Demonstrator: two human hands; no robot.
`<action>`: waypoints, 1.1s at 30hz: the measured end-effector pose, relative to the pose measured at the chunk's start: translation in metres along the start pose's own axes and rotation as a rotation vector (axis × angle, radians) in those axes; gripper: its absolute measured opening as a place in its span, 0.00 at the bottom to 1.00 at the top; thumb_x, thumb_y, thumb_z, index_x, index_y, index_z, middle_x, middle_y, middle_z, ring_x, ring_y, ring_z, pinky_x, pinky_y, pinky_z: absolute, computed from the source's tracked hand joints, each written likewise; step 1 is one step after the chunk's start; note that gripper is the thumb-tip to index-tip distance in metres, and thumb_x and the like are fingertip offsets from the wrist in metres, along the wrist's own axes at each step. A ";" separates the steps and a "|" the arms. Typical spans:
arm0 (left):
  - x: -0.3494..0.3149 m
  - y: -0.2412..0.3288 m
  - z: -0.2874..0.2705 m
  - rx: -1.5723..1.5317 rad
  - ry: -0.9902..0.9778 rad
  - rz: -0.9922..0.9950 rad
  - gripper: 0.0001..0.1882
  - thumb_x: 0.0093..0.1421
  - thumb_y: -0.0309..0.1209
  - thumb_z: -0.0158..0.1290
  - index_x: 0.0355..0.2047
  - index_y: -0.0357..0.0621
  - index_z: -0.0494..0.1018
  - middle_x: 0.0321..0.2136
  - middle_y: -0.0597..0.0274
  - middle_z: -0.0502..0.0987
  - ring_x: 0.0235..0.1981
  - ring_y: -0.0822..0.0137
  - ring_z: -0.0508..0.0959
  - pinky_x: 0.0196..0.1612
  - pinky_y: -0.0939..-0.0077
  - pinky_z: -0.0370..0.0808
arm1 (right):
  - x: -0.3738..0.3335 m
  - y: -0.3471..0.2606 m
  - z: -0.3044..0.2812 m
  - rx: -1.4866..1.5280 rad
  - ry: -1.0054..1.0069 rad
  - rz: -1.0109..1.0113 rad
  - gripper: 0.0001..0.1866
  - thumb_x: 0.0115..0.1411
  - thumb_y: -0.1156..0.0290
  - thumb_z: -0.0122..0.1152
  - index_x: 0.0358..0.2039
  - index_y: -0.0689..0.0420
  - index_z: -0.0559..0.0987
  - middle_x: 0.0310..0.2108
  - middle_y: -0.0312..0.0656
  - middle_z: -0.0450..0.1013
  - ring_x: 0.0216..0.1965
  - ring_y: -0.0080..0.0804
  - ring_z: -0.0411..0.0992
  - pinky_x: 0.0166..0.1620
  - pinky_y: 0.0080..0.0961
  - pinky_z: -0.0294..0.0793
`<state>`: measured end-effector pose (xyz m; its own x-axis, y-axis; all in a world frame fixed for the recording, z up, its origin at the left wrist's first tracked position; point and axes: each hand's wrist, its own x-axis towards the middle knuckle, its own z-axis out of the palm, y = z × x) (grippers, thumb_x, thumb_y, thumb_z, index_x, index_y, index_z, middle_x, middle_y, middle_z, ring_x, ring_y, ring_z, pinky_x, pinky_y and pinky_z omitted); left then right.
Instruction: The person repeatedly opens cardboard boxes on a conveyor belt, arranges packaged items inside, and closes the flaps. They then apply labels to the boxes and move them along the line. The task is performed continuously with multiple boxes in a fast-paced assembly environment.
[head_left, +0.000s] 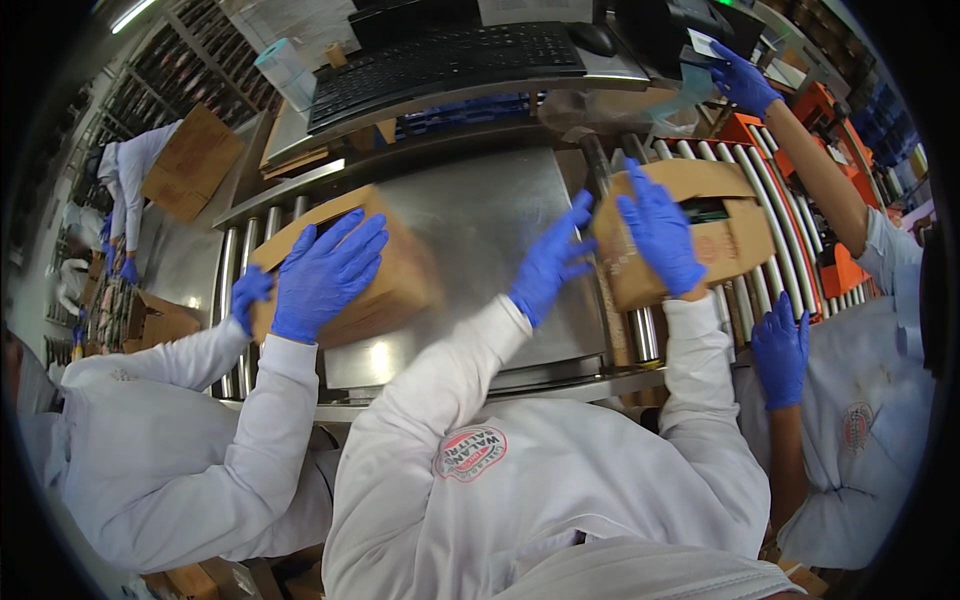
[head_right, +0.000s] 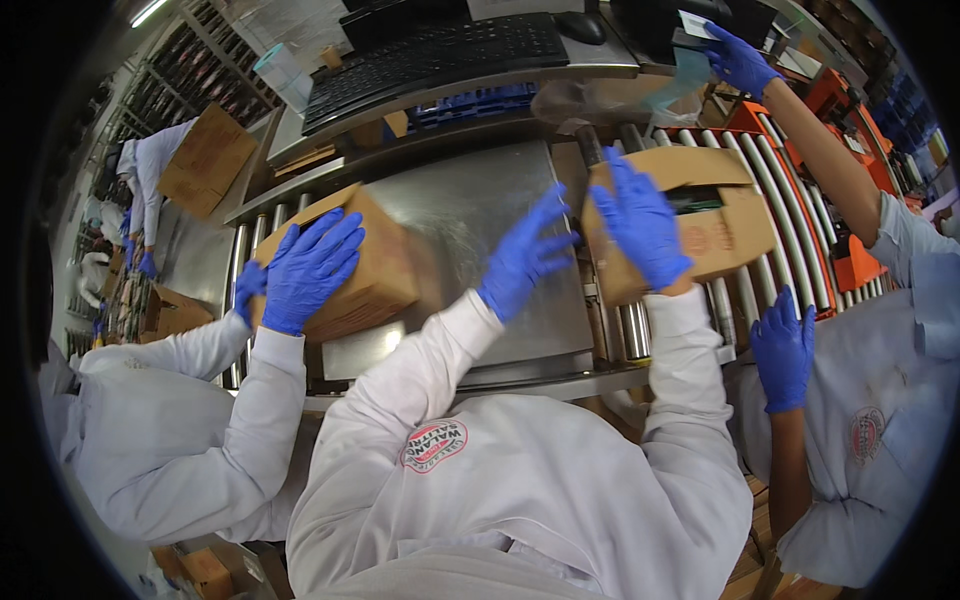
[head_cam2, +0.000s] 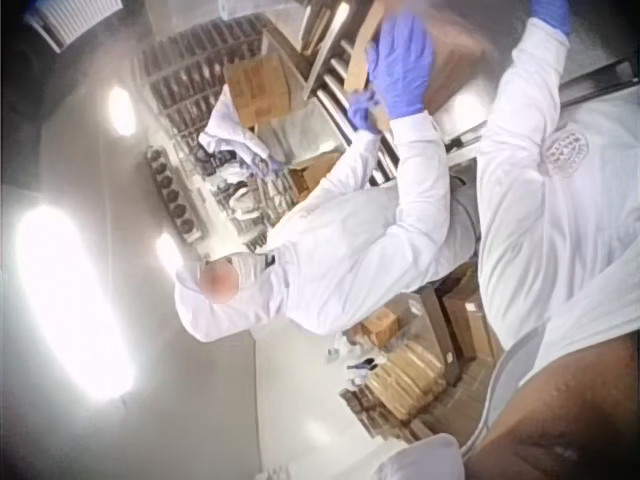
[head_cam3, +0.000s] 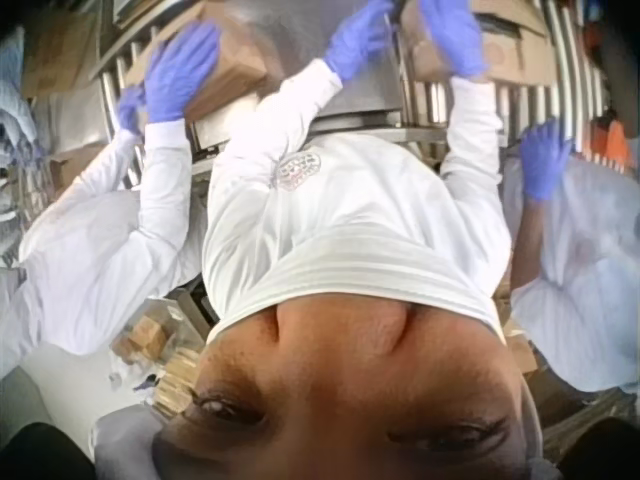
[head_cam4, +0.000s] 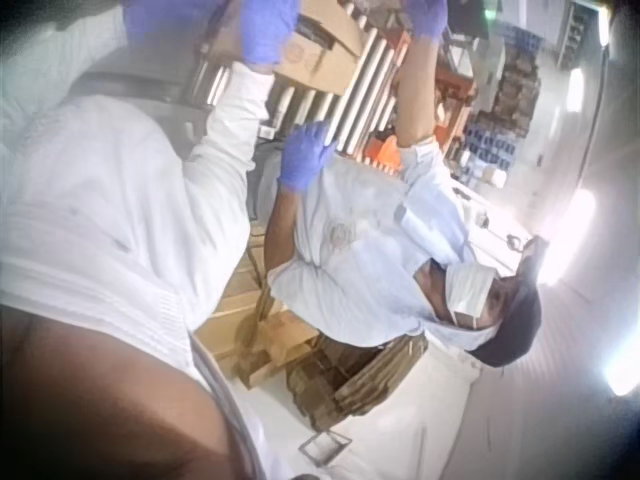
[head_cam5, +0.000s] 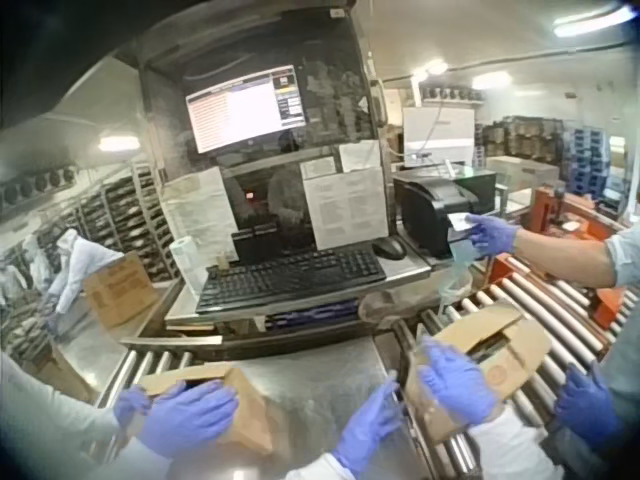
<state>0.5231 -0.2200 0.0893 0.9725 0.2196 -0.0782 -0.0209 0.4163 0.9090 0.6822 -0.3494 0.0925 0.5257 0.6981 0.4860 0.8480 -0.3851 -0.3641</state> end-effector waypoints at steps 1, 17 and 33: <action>-0.014 -0.006 0.003 -0.004 -0.066 -0.027 0.30 0.64 0.51 0.39 0.64 0.56 0.53 0.62 0.63 0.56 0.55 0.63 0.66 0.57 0.64 0.64 | 0.001 0.021 -0.005 -0.018 -0.003 0.036 0.30 0.64 0.52 0.45 0.62 0.53 0.58 0.52 0.53 0.67 0.50 0.53 0.66 0.53 0.40 0.65; -0.216 -0.079 -0.106 0.387 0.535 0.174 0.19 0.67 0.35 0.38 0.47 0.35 0.72 0.46 0.55 0.75 0.47 0.62 0.74 0.54 0.70 0.66 | 0.014 0.187 -0.037 -0.660 -0.069 0.568 0.32 0.58 0.45 0.49 0.60 0.47 0.63 0.55 0.47 0.67 0.54 0.55 0.65 0.57 0.43 0.62; -0.215 -0.097 -0.117 0.358 0.572 0.119 0.20 0.68 0.37 0.39 0.44 0.33 0.74 0.41 0.55 0.77 0.43 0.65 0.75 0.51 0.72 0.68 | 0.182 0.025 0.093 0.128 0.373 -0.179 0.34 0.52 0.81 0.51 0.60 0.45 0.61 0.55 0.54 0.61 0.53 0.54 0.63 0.57 0.40 0.61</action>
<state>0.2888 -0.2047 -0.0297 0.6907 0.7183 -0.0835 0.0536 0.0643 0.9965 0.7930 -0.1759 0.0973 0.3790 0.4719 0.7960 0.9253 -0.1834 -0.3319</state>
